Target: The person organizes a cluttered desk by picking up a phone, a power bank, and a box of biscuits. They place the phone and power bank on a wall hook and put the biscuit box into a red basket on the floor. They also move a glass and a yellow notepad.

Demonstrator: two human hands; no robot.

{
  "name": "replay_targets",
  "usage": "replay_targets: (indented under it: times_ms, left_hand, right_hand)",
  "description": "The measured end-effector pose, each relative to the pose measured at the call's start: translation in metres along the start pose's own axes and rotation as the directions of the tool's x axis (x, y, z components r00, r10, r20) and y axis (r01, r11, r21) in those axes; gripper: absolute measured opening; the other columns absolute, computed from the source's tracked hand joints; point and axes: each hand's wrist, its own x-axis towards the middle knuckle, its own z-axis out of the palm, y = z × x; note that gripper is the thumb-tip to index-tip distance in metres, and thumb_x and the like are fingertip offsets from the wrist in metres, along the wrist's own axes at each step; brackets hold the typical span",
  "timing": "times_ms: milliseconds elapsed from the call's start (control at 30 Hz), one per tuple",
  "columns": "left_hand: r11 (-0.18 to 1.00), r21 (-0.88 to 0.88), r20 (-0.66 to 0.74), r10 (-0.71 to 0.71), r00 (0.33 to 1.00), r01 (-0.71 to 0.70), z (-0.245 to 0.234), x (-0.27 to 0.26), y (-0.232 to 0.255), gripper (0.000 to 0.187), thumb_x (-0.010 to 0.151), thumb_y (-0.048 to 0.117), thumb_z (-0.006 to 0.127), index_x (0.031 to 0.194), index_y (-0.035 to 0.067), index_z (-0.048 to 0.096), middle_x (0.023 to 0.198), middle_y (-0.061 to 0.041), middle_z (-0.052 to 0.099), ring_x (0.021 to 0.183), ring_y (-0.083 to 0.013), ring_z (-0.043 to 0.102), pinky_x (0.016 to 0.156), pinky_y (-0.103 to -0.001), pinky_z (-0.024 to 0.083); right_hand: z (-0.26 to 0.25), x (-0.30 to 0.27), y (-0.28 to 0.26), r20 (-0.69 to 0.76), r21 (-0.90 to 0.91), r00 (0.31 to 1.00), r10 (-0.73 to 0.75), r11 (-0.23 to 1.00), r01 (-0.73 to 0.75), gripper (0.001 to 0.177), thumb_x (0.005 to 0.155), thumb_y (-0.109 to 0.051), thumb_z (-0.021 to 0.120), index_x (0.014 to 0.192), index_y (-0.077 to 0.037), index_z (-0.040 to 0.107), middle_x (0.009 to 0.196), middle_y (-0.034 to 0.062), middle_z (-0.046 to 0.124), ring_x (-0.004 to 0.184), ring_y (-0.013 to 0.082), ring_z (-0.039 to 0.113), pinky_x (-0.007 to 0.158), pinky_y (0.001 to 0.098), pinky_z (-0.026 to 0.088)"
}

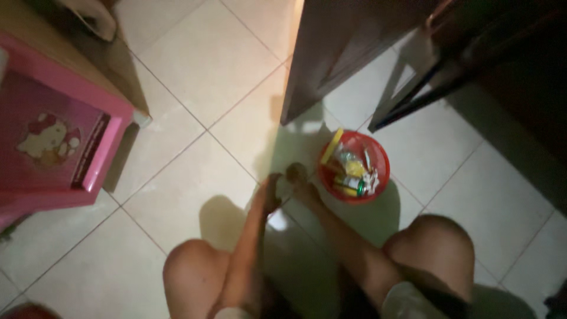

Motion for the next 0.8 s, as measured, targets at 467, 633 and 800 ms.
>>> replay_targets:
  times_ms: [467, 633, 800]
  left_hand:
    - [0.997, -0.009, -0.047, -0.073, 0.996, 0.072, 0.017, 0.045, -0.026, 0.09, 0.08, -0.021, 0.063, 0.165, 0.008, 0.057, 0.163, -0.024, 0.064, 0.155, -0.0453, 0.059, 0.131, -0.049, 0.05]
    - [0.997, 0.052, -0.105, 0.062, 0.993, -0.056, 0.019, 0.054, -0.042, 0.097, 0.077, -0.021, 0.064, 0.17, -0.001, 0.046, 0.18, -0.03, 0.043, 0.166, -0.0486, 0.044, 0.139, -0.05, 0.041]
    - [0.993, 0.111, -0.067, -0.027, 0.997, 0.035, 0.022, 0.062, -0.04, 0.102, 0.076, -0.021, 0.062, 0.173, 0.003, 0.046, 0.189, -0.026, 0.033, 0.171, -0.0484, 0.038, 0.138, -0.05, 0.041]
  right_hand:
    - [0.029, 0.065, 0.012, 0.022, -0.009, 0.999, 0.041, 0.999, -0.041, 0.034, 0.121, -0.035, 0.052, 0.128, -0.005, 0.066, 0.099, 0.0259, 0.082, 0.093, 0.0492, 0.08, 0.082, 0.0634, 0.063]
    - [0.059, 0.085, 0.03, -0.007, -0.012, 0.999, 0.036, 0.999, -0.036, 0.035, 0.122, -0.036, 0.053, 0.131, -0.006, 0.068, 0.106, 0.0235, 0.082, 0.098, 0.0454, 0.08, 0.086, 0.0605, 0.063]
    - [0.074, 0.095, 0.038, -0.01, -0.017, 1.0, 0.027, 0.999, -0.027, 0.035, 0.123, -0.037, 0.054, 0.133, -0.007, 0.071, 0.112, 0.0212, 0.083, 0.102, 0.0416, 0.081, 0.091, 0.0576, 0.062]
